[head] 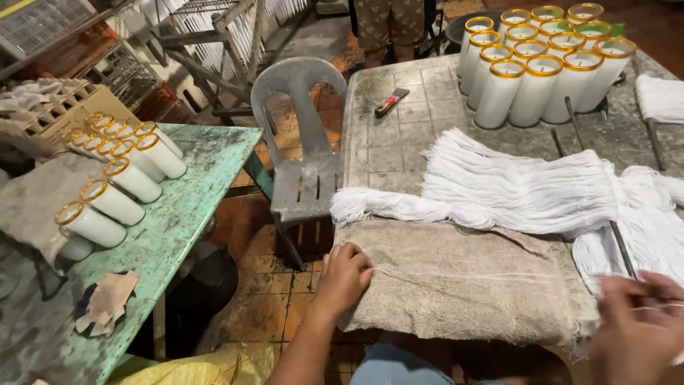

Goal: Preparing and tying cotton wicks on a table in a candle workshop.

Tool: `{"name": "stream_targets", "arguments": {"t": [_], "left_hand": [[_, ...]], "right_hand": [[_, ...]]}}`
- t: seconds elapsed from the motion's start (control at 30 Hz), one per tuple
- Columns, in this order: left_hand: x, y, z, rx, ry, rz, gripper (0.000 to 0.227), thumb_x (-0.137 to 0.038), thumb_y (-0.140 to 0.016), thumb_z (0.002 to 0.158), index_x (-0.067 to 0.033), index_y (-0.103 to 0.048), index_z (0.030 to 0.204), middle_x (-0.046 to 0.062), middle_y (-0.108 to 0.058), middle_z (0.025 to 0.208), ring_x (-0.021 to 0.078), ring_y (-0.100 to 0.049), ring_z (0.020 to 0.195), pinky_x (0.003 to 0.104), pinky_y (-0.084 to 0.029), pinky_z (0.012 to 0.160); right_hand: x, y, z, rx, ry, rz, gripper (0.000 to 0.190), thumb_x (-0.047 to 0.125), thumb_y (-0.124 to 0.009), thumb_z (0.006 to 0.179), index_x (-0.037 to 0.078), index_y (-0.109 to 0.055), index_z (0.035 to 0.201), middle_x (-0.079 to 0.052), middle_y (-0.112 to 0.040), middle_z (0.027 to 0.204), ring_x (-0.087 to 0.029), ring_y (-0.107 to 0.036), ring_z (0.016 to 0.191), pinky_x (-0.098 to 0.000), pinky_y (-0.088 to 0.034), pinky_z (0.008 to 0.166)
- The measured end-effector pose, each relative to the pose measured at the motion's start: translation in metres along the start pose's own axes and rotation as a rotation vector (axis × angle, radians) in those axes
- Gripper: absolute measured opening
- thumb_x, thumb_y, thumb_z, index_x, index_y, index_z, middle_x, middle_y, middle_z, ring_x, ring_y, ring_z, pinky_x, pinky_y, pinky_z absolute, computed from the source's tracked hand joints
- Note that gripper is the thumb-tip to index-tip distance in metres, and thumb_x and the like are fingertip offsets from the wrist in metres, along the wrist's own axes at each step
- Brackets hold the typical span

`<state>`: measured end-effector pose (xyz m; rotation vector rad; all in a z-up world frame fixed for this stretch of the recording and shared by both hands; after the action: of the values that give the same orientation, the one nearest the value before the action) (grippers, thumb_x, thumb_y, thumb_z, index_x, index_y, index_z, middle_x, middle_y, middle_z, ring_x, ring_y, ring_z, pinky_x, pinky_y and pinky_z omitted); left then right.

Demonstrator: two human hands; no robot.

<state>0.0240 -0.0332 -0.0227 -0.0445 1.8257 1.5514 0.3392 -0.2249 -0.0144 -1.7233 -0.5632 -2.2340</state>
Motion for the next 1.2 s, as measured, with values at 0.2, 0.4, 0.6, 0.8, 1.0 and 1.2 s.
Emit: {"name": "stream_targets", "arguments": {"t": [0.2, 0.4, 0.6, 0.8, 1.0, 1.2], "left_hand": [[-0.097, -0.037, -0.018, 0.227, -0.117, -0.996, 0.044, -0.031, -0.042, 0.104, -0.0069, -0.057, 0.138, 0.02, -0.048, 0.153, 0.035, -0.051, 0.136, 0.043, -0.049, 0.108], [-0.105, -0.082, -0.013, 0.361, -0.039, -1.321, 0.025, -0.022, -0.068, 0.099, -0.0117, -0.068, 0.122, 0.003, -0.069, 0.111, 0.0104, -0.063, 0.095, 0.023, -0.054, 0.077], [-0.088, -0.109, -0.004, 0.387, 0.084, -1.552, 0.008, -0.009, -0.077, 0.09, -0.0083, -0.072, 0.097, 0.001, -0.071, 0.086, 0.0052, -0.057, 0.072, 0.019, -0.043, 0.069], [-0.096, -0.079, -0.007, 0.228, -0.17, -1.215, 0.003, -0.015, -0.076, 0.092, -0.0145, -0.073, 0.093, 0.0, -0.06, 0.096, 0.0114, -0.057, 0.091, 0.028, -0.051, 0.093], [-0.104, -0.066, -0.016, 0.217, -0.476, -0.826, 0.007, -0.021, -0.078, 0.091, -0.0238, -0.077, 0.097, 0.001, -0.044, 0.113, 0.0142, -0.053, 0.11, 0.029, -0.047, 0.104], [-0.094, -0.08, -0.009, -0.171, -0.243, -1.02, 0.007, -0.019, -0.079, 0.088, -0.0136, -0.078, 0.093, 0.002, -0.046, 0.1, 0.0129, -0.053, 0.095, 0.026, -0.045, 0.082]], "right_hand": [[-0.042, -0.065, -0.051, 0.44, 0.256, 0.04, 0.048, 0.001, -0.078, 0.08, 0.007, -0.065, 0.126, -0.012, -0.078, 0.107, -0.018, -0.076, 0.093, -0.0262, -0.063, 0.083], [-0.02, -0.07, -0.064, 0.344, 0.451, 0.159, 0.048, -0.002, -0.075, 0.084, 0.004, -0.064, 0.13, -0.013, -0.078, 0.107, -0.014, -0.077, 0.097, -0.0244, -0.061, 0.09], [-0.024, -0.067, -0.066, 0.265, 0.426, 0.187, 0.047, -0.001, -0.079, 0.082, 0.003, -0.067, 0.127, -0.012, -0.078, 0.095, -0.011, -0.075, 0.086, -0.0208, -0.06, 0.082], [-0.072, -0.078, -0.056, 0.527, -0.28, 0.417, 0.031, 0.015, -0.071, 0.091, -0.002, -0.069, 0.116, -0.013, -0.071, 0.091, -0.018, -0.062, 0.077, -0.03, -0.05, 0.062], [-0.089, -0.086, -0.067, 0.808, -0.819, 0.621, 0.023, 0.018, -0.069, 0.093, -0.005, -0.067, 0.094, -0.011, -0.057, 0.06, -0.015, -0.055, 0.047, -0.0242, -0.037, 0.037], [-0.048, -0.073, -0.06, 0.526, -0.286, 0.464, 0.008, 0.006, -0.075, 0.09, 0.009, -0.068, 0.094, -0.004, -0.067, 0.083, -0.007, -0.047, 0.063, -0.0212, -0.036, 0.057]]}}
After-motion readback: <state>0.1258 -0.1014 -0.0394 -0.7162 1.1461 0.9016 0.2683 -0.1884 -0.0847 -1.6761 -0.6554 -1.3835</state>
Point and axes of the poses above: each hand's wrist, its own z-axis towards the middle knuckle, its own y-axis out of the back of the hand, x = y × z, the point moved 2 cm from there along z, towards the middle knuckle
